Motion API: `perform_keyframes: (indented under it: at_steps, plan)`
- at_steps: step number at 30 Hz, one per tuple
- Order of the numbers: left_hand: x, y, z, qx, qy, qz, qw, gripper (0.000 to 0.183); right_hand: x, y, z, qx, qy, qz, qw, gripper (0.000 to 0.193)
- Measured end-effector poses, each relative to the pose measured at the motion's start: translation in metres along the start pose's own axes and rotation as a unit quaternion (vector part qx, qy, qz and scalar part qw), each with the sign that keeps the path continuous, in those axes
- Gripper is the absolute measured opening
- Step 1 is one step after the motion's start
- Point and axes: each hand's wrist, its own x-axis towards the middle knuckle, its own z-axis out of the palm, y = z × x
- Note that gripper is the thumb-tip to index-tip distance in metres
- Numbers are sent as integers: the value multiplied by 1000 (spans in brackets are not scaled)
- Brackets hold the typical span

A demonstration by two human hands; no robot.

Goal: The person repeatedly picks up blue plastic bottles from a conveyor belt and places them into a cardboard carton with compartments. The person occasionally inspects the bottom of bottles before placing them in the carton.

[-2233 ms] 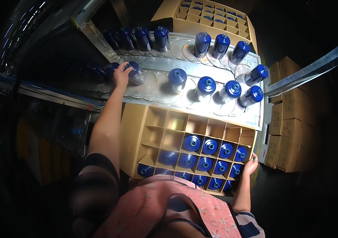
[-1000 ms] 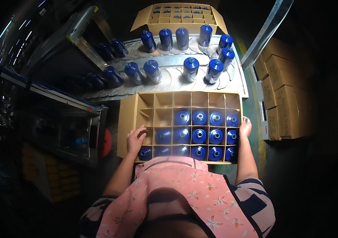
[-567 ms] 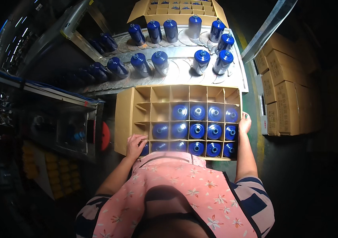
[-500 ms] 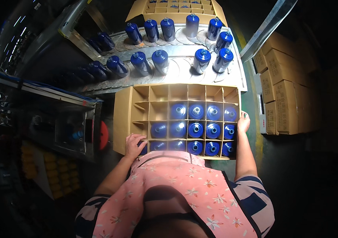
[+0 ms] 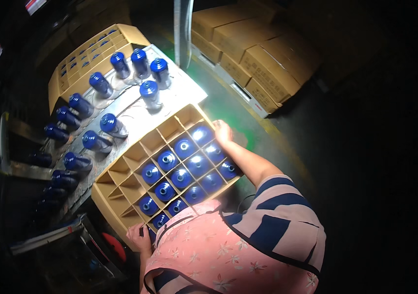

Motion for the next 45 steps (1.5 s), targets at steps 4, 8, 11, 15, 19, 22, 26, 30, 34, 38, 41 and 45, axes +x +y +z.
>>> perform_keyframes:
  at_steps: [4, 8, 11, 15, 19, 22, 26, 30, 34, 38, 41, 45]
  plan:
    - [-11, -13, -23, 9, 18, 17, 1000, 15, -6, -31, 51, 18, -57, -51, 997, 22]
    - [-18, -15, -31, 27, 4, -1, 1000, 11, 0, -43, 54, 1, -60, -33, 998, 22]
    - [-16, -9, -28, 22, 10, 2, 1000, 11, 4, -47, 43, 10, -76, -32, 997, 22]
    - [-15, -6, -30, 18, 31, 36, 999, 12, 3, -43, 43, 14, -72, -42, 996, 22]
    - [-35, -4, -36, 11, 31, -20, 999, 11, -7, -35, 65, 15, -75, -51, 996, 21]
    - [-68, 5, -39, 20, 59, -60, 996, 11, -20, -35, 76, 3, -107, -80, 991, 21]
    - [-84, 16, -28, 36, 62, -82, 994, 19, -16, -21, 42, -10, -115, -80, 990, 24]
    - [-67, 23, -11, 24, -1, -80, 997, 18, 10, 4, 2, -18, -30, -99, 994, 25]
    - [-65, 31, -6, 16, 68, -34, 997, 14, 21, 13, -6, -33, -77, -140, 987, 24]
    - [-71, 42, -1, 14, 53, -64, 996, 15, 19, 14, -19, -17, -46, -149, 988, 25]
    - [-69, 48, -4, 7, 25, -51, 998, 17, 15, 13, -31, -32, -16, -133, 990, 26]
    - [-30, 36, -38, -158, -46, -159, 973, 20, 13, 2, -21, -12, -52, -146, 988, 25]
